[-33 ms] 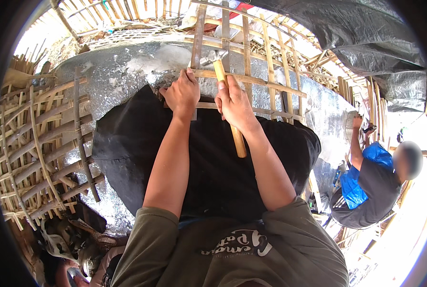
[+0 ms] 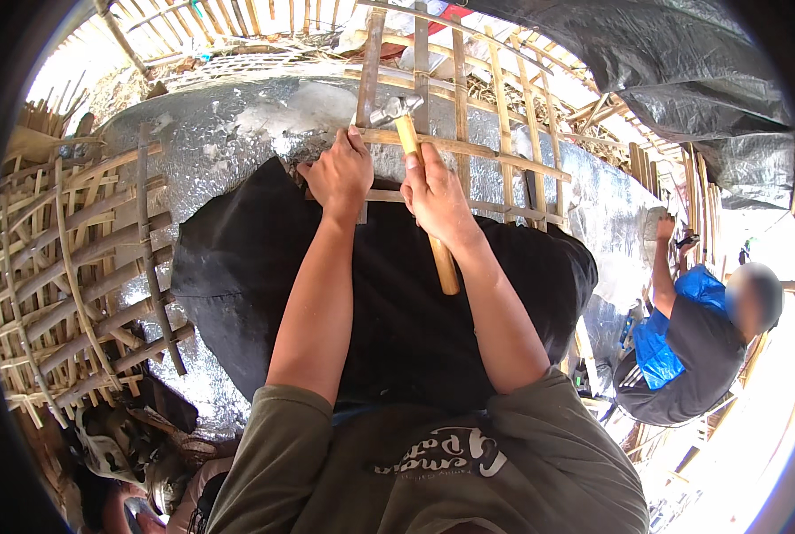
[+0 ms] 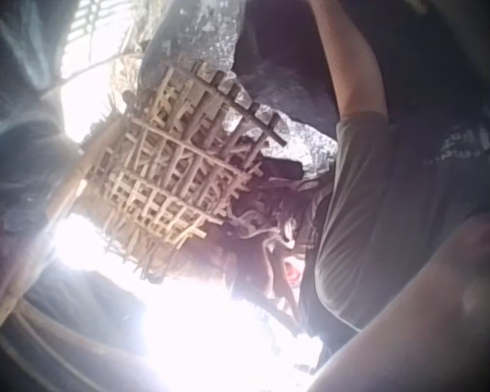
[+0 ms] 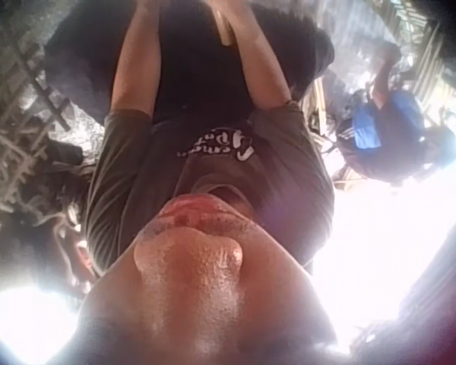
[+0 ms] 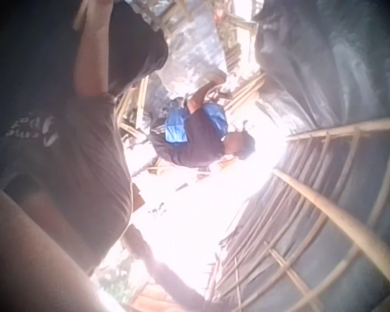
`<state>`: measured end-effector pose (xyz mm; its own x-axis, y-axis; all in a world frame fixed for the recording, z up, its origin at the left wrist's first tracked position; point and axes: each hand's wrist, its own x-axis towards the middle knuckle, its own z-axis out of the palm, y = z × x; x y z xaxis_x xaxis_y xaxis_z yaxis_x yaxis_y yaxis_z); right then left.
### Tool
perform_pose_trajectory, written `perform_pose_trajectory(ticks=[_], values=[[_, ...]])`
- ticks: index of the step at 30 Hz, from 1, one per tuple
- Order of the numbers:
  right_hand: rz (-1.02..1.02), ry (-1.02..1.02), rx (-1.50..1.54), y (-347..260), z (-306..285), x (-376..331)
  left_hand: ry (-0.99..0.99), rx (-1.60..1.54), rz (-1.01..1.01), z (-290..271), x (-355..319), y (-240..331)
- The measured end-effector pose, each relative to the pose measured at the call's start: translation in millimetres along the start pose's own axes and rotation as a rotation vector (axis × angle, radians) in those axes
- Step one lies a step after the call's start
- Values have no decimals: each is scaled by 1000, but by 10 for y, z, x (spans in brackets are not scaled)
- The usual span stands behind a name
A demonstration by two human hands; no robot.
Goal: The person hammers nails into a wooden lattice frame using a hammer, then lifts and repositions the frame to continue nailing. The work is performed on a black tarp-covered surface with another person visible in the background.
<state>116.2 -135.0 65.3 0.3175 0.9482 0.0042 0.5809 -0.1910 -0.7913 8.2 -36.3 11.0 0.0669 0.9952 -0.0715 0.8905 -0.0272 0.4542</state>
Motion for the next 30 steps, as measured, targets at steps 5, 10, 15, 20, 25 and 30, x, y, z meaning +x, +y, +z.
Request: perform_pose_trajectory(ticks=[5,10,15,20,25,30], values=[[-90,121,-126,-83,149,-47,2,2,-7,-9,23,-7],[-33,140,-158,-302,108,-45,-64,-10,-23,-16,32,0],[-62,205,-160,-171,225,-47,-1,-14,-1,4,30,-7],[-59,188,-148,-98,299,-16,60,-16,20,41,32,-22],[-36,208,-139,-110,273,29,81,-13,31,75,47,-45],[4,35,-302,-133,288,31,84,-14,56,58,29,-39]])
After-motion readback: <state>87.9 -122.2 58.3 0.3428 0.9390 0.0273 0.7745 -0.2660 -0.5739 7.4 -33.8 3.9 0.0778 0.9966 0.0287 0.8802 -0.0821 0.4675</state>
